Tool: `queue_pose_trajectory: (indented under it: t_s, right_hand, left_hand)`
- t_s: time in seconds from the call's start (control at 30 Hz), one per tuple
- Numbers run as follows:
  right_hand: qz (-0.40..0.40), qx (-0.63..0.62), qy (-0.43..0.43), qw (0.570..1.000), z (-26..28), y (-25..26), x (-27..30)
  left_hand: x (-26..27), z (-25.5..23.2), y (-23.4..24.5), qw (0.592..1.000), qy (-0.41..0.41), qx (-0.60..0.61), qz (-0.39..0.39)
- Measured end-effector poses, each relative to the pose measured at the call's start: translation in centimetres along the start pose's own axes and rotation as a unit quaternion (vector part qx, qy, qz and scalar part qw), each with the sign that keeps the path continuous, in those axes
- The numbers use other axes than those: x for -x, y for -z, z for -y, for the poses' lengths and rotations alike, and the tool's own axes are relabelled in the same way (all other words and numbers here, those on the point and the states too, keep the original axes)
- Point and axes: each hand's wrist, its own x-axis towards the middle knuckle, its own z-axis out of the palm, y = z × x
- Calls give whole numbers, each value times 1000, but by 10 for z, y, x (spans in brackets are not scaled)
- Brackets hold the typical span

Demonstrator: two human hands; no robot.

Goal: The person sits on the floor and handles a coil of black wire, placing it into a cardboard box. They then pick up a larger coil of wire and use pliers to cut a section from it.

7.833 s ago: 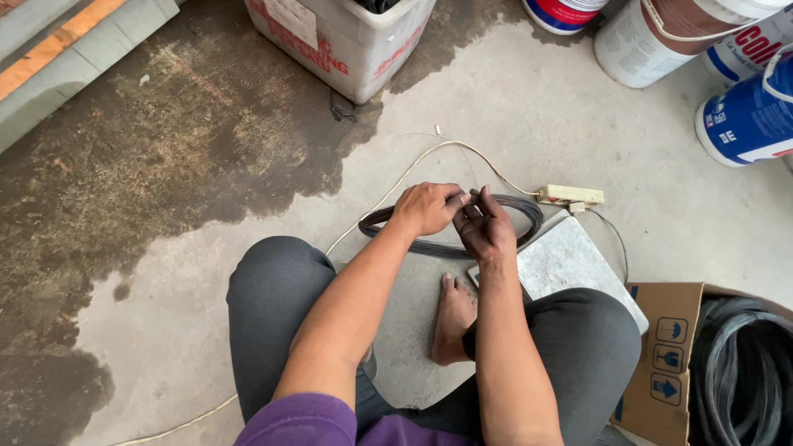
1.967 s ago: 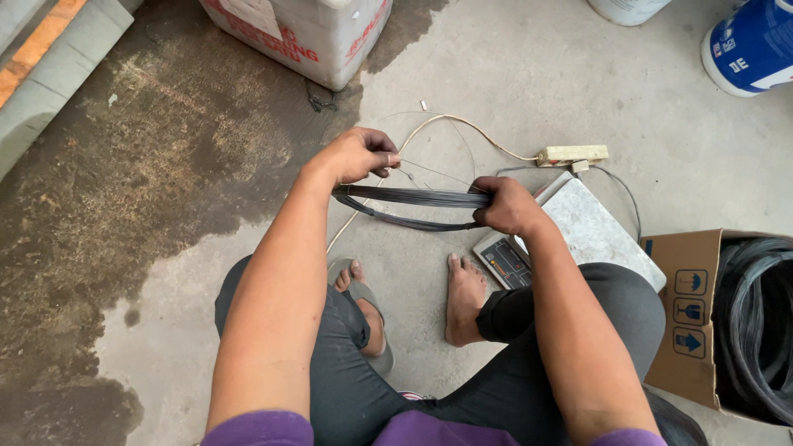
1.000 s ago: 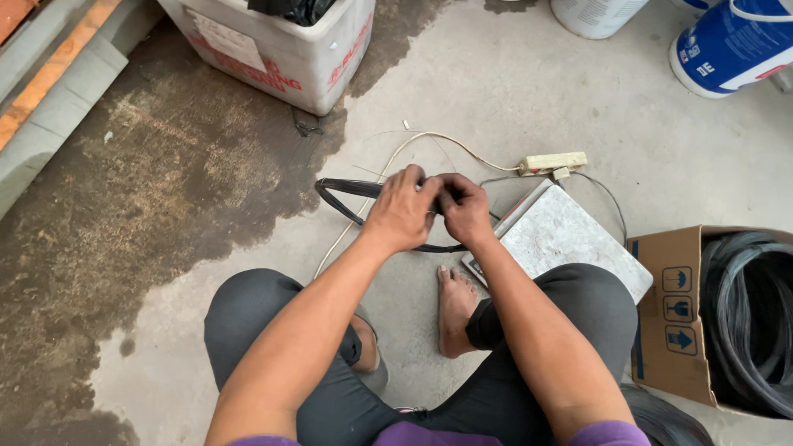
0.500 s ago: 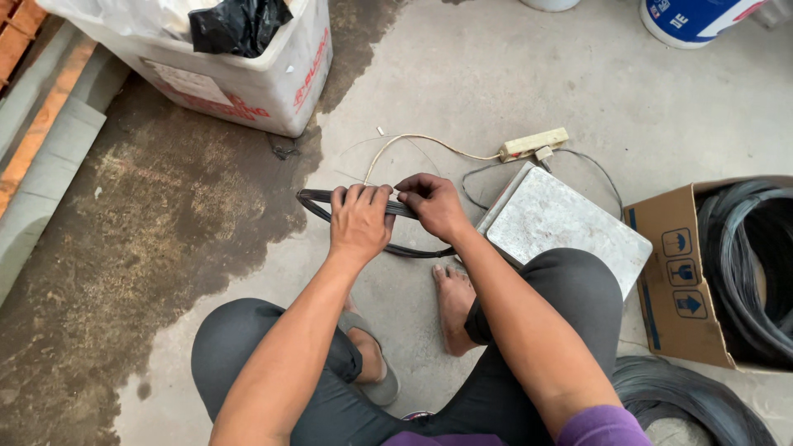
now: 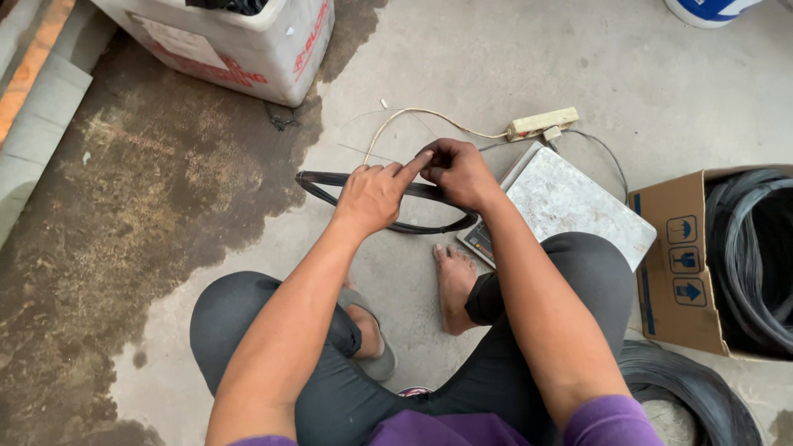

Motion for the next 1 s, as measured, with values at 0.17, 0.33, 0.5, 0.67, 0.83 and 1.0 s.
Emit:
queue_pose_trajectory:
  t_s: [0.17, 0.33, 0.5, 0.67, 0.83, 1.0]
  right_hand:
    - [-2, 96, 16, 995, 30, 6, 19]
    - [-63, 173, 53, 981, 28, -11, 26]
    - [-87, 134, 92, 983, 23, -20, 25]
    - [-83, 119, 159, 977, 29, -26, 28]
    - [-79, 220, 234, 944, 27, -34, 34]
    - [-102, 178, 251, 946, 19, -44, 32]
  left_hand:
    - [3, 13, -15, 999, 35, 32, 22]
    - [4, 18, -22, 998, 54, 18, 3]
    - [1, 18, -7, 994, 76, 77, 27]
    - [1, 18, -2, 987, 89, 131, 14]
    - [1, 24, -6, 983, 115, 143, 28]
    - [1, 26, -8, 979, 121, 165, 12]
